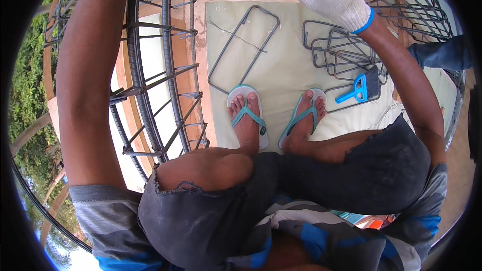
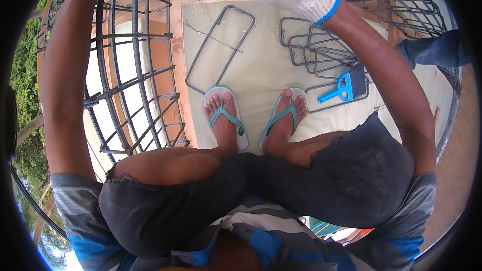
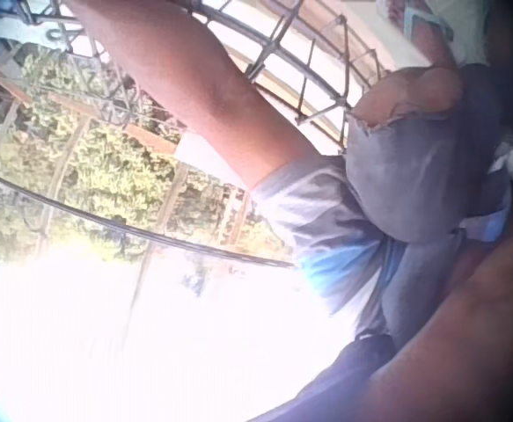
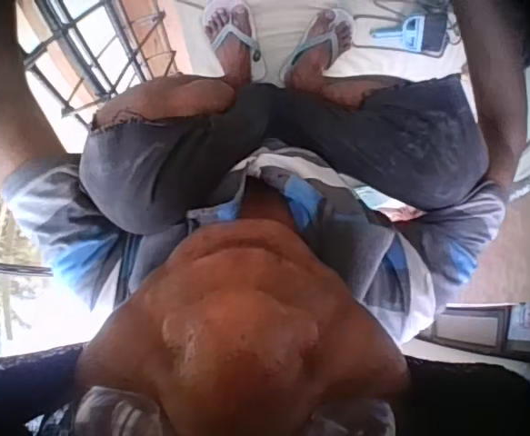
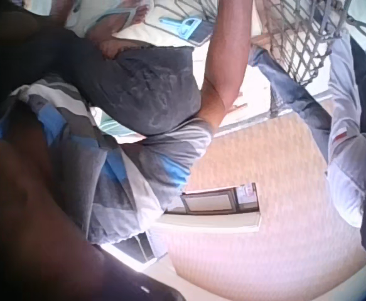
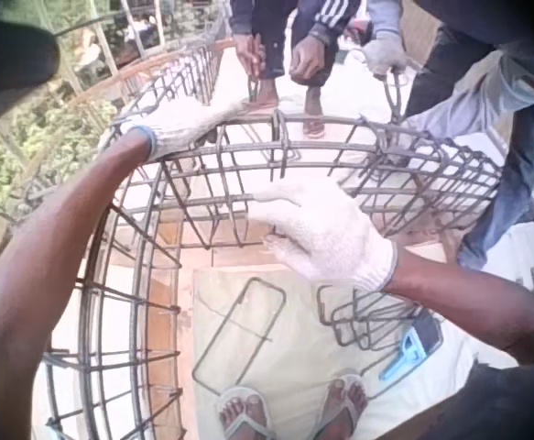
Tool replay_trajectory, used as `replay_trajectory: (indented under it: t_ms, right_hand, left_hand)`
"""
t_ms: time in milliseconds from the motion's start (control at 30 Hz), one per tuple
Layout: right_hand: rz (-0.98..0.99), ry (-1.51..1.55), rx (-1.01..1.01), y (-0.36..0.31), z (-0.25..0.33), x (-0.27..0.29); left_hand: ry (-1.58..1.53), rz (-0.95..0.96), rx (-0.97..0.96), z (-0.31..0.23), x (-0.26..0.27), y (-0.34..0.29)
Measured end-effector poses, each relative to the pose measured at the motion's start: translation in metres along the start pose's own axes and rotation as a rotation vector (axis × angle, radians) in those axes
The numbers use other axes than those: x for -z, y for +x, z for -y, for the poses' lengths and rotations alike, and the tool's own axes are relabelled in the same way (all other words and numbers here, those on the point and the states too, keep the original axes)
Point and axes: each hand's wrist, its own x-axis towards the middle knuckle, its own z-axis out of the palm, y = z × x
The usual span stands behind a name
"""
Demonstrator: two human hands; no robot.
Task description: The person uses pliers to twist wire ties around intersecting rebar rods, securing a grid-like rebar cage. They repeatedly pick up wire ties, wrap them around intersections, and twist them tight while working alongside other workers on a construction site.
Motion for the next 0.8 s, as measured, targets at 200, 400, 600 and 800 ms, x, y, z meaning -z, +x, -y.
replay_trajectory:
  t_ms: [200,400,600,800]
  right_hand:
    - [0.315,0.276,-0.579,-0.038,0.045,-0.071]
    - [0.094,0.359,-0.977,0.000,0.022,-0.159]
    - [-0.050,0.360,-0.937,0.022,-0.020,-0.205]
    - [0.077,0.462,-0.996,0.025,-0.019,-0.188]
  left_hand:
    - [-0.027,-0.011,0.123,-0.007,0.007,0.009]
    - [0.095,-0.081,0.030,0.003,0.010,0.010]
    - [-0.066,-0.005,-0.052,-0.012,0.022,0.003]
    - [0.034,0.024,-0.084,-0.005,0.007,0.004]
